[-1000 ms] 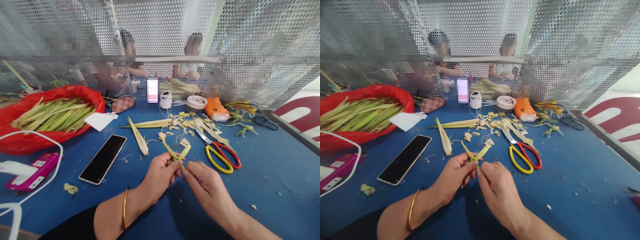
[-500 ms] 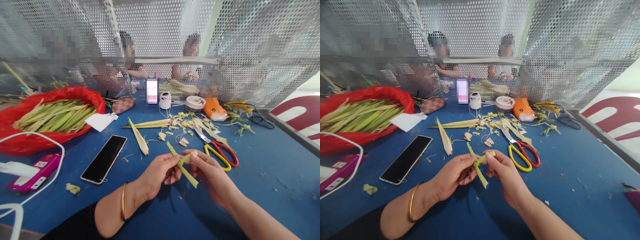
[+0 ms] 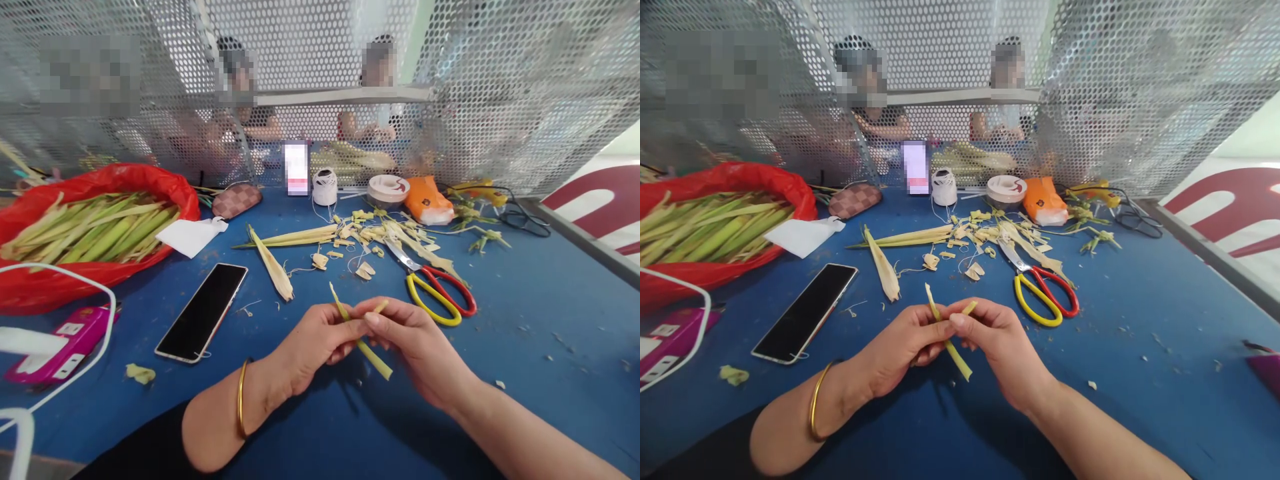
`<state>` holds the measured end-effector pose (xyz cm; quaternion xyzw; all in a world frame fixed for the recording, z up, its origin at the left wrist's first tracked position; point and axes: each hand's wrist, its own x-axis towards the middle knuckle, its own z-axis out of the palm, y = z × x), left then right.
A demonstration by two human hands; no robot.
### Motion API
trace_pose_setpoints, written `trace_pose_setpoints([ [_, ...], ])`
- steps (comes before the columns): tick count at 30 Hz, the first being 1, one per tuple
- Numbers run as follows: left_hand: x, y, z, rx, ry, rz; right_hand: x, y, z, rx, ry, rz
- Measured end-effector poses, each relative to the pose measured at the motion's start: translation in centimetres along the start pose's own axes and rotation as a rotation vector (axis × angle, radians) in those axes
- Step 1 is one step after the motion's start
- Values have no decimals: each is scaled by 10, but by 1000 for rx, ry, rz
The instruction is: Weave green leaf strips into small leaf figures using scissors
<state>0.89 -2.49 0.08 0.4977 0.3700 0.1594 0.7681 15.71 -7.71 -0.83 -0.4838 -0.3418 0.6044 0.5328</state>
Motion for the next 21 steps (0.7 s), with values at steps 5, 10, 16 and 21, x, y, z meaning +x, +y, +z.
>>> trace_pose_setpoints([
  [5,0,1,3,47,-11,4,1,7,2,99,76,12],
  [10,0,0,4,16,-26,-31,2,7,1,126,112,23],
  [16,0,-2,2,35,-19,-76,3,5,-2,103,120,30],
  [21,1,-1,2,57,-23,-67,2,4,-3,100,130,39],
])
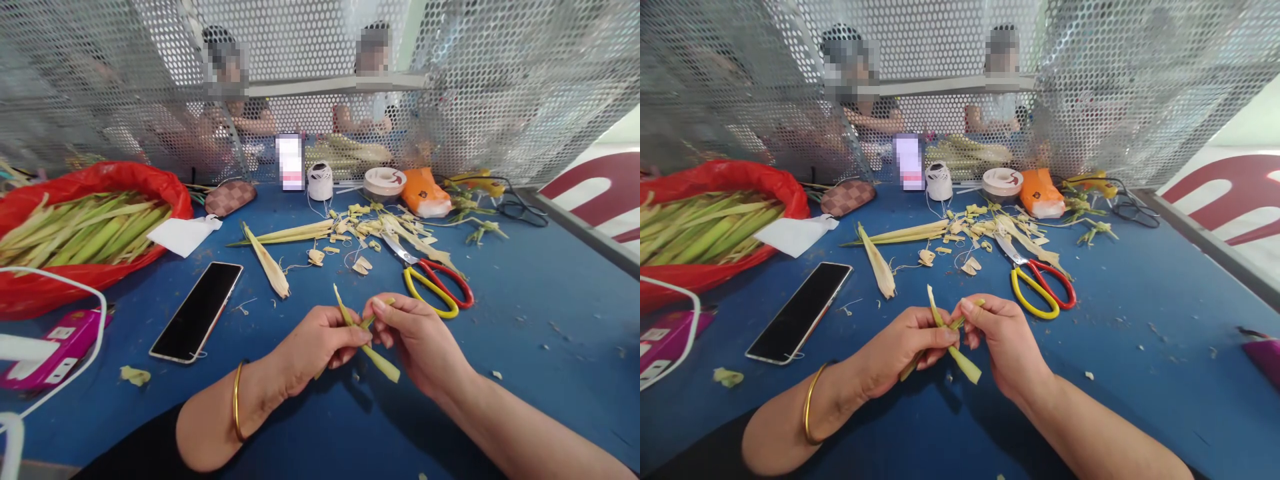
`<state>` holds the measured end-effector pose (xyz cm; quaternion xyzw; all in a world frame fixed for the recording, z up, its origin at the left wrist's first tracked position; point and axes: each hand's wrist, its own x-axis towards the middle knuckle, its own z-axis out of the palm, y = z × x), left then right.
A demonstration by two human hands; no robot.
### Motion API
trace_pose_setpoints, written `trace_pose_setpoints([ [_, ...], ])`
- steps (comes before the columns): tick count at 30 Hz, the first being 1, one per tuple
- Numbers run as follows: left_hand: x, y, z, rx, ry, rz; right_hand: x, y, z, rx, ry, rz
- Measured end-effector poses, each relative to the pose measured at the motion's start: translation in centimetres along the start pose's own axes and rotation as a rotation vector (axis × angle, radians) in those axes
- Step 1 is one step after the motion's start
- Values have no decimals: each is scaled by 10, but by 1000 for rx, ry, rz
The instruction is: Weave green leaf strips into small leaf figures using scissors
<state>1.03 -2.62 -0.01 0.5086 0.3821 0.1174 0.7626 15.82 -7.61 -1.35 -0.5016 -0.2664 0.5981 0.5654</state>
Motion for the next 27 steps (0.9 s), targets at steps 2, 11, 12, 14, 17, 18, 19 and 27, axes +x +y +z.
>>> trace_pose_setpoints([
  [2,0,0,0,12,2,-4,0,0,0,3,2,-1],
  [11,-1,0,1,10,5,-2,2,0,1,12,27,2],
  [12,-1,0,1,6,1,-1,2,0,1,8,32,2],
  [14,0,-2,0,-3,-5,3,3,0,0,3,39,1],
  [17,0,-3,0,-27,4,-17,4,-3,-3,7,1,38],
  [18,0,-4,-1,-48,11,-26,5,-5,-4,6,-17,52],
  [19,0,-4,-1,-82,17,-31,5,-6,-5,-2,-34,59],
  [27,-2,2,-3,-107,57,36,12,-18,-15,-276,94,-140],
])
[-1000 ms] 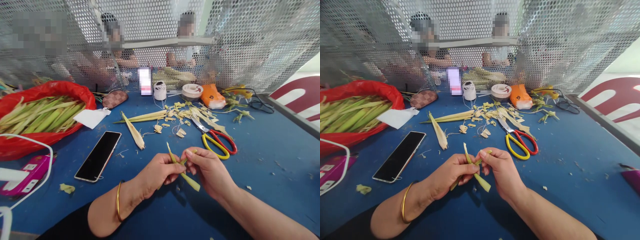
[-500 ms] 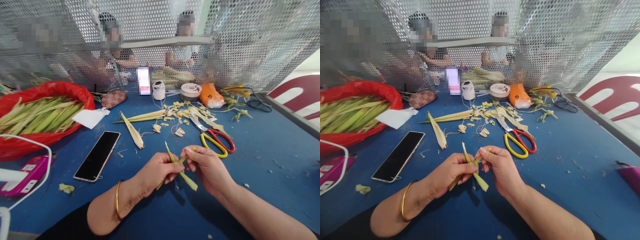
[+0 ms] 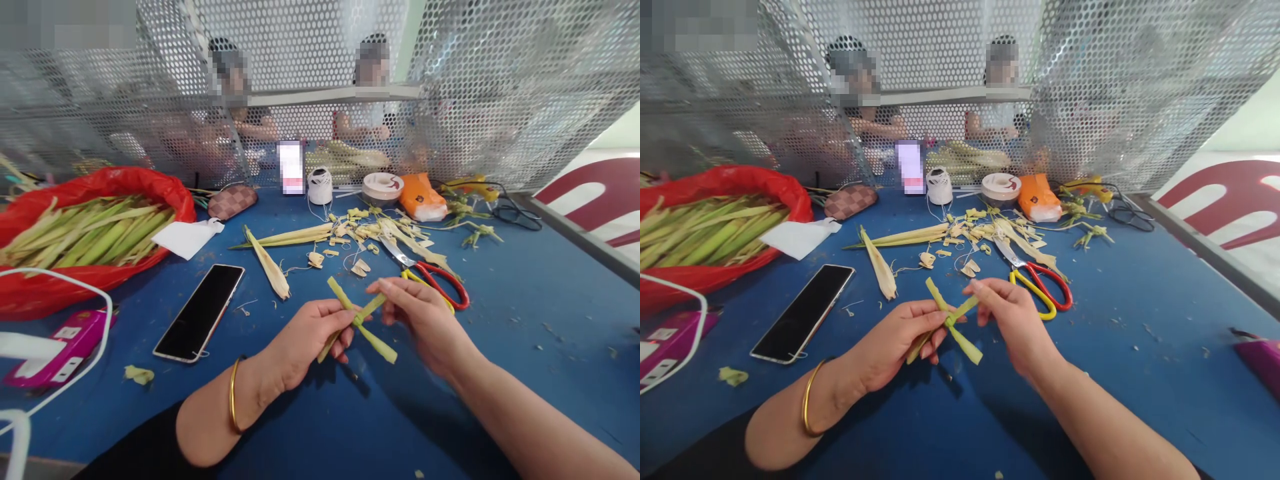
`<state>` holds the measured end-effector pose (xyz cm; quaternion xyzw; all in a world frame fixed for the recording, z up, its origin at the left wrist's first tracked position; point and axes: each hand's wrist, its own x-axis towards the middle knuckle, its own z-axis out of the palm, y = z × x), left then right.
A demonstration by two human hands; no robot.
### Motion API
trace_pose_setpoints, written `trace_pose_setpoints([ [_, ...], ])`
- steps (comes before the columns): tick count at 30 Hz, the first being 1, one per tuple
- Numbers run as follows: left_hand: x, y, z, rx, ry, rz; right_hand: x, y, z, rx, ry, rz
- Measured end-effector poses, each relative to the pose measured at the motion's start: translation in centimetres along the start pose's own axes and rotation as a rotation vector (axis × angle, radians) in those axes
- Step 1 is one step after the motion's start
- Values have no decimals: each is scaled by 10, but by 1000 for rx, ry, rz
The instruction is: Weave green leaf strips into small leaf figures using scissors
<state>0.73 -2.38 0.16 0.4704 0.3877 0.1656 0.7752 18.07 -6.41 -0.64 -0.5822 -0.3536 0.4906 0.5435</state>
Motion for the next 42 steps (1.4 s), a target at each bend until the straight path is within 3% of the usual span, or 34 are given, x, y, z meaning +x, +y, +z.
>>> trace_pose_setpoints([
  [3,-2,2,2,51,-19,2,4,-4,-5,-260,85,-190],
  [7,-4,-1,5,160,-56,7,0,-6,-2,-409,-233,-202],
  [9,-4,-5,7,217,-51,19,-4,-5,3,-359,-274,-159],
  [15,-4,-9,11,343,18,43,-12,3,12,-274,-139,-171],
  [21,-3,-7,8,325,-48,-20,-15,10,13,-254,-86,-174],
  [28,-2,-11,8,378,-94,33,-14,10,17,-253,-79,-187],
  [32,-1,-8,8,262,-31,69,-6,3,9,-190,-79,-132],
  [35,1,-6,4,86,43,58,0,-1,1,-23,63,-62],
  [37,2,-4,2,-8,68,57,3,0,-1,87,92,9],
  [42,1,-5,2,41,110,31,-2,7,7,154,-123,158],
])
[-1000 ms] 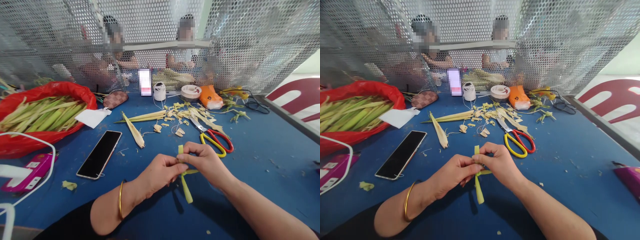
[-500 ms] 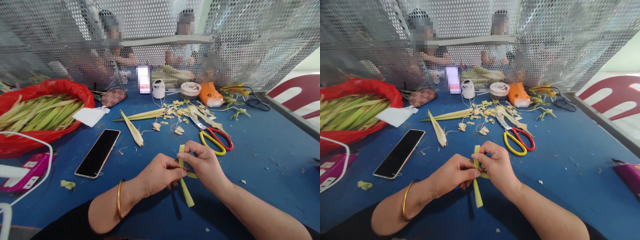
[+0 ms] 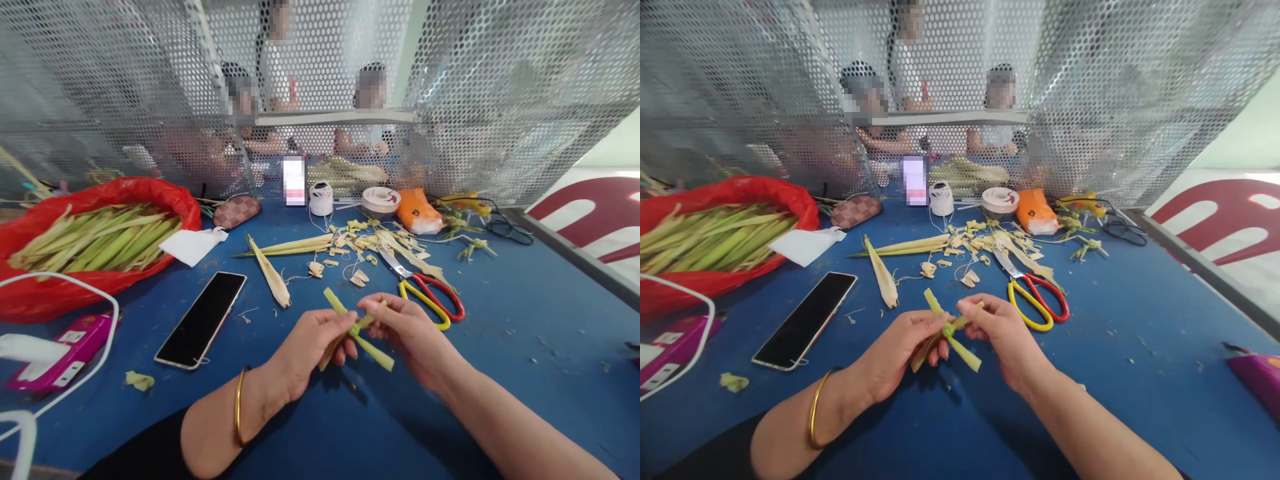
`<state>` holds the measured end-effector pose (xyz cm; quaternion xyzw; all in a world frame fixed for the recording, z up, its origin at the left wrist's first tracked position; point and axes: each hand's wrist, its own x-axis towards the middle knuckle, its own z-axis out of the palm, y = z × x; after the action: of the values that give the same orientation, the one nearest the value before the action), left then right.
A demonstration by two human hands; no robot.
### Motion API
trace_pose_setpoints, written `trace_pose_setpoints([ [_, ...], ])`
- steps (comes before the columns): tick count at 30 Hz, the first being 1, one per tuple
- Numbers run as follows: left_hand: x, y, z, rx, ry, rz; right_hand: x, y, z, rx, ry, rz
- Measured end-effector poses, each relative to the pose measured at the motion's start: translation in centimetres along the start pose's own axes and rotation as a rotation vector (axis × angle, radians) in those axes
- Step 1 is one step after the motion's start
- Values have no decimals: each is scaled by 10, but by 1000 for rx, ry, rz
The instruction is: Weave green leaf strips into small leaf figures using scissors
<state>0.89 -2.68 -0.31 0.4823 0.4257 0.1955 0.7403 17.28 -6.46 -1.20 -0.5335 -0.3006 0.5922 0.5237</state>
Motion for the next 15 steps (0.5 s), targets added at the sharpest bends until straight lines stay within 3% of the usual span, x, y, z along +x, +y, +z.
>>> trace_pose_setpoints([
  [6,-4,-2,6,91,-1,-15,-5,-3,8,-211,11,-70],
  [11,-2,-3,6,44,14,-2,-5,-1,5,-39,-80,42],
  [15,-4,-2,6,92,-14,-22,-5,3,5,-50,-24,-50],
])
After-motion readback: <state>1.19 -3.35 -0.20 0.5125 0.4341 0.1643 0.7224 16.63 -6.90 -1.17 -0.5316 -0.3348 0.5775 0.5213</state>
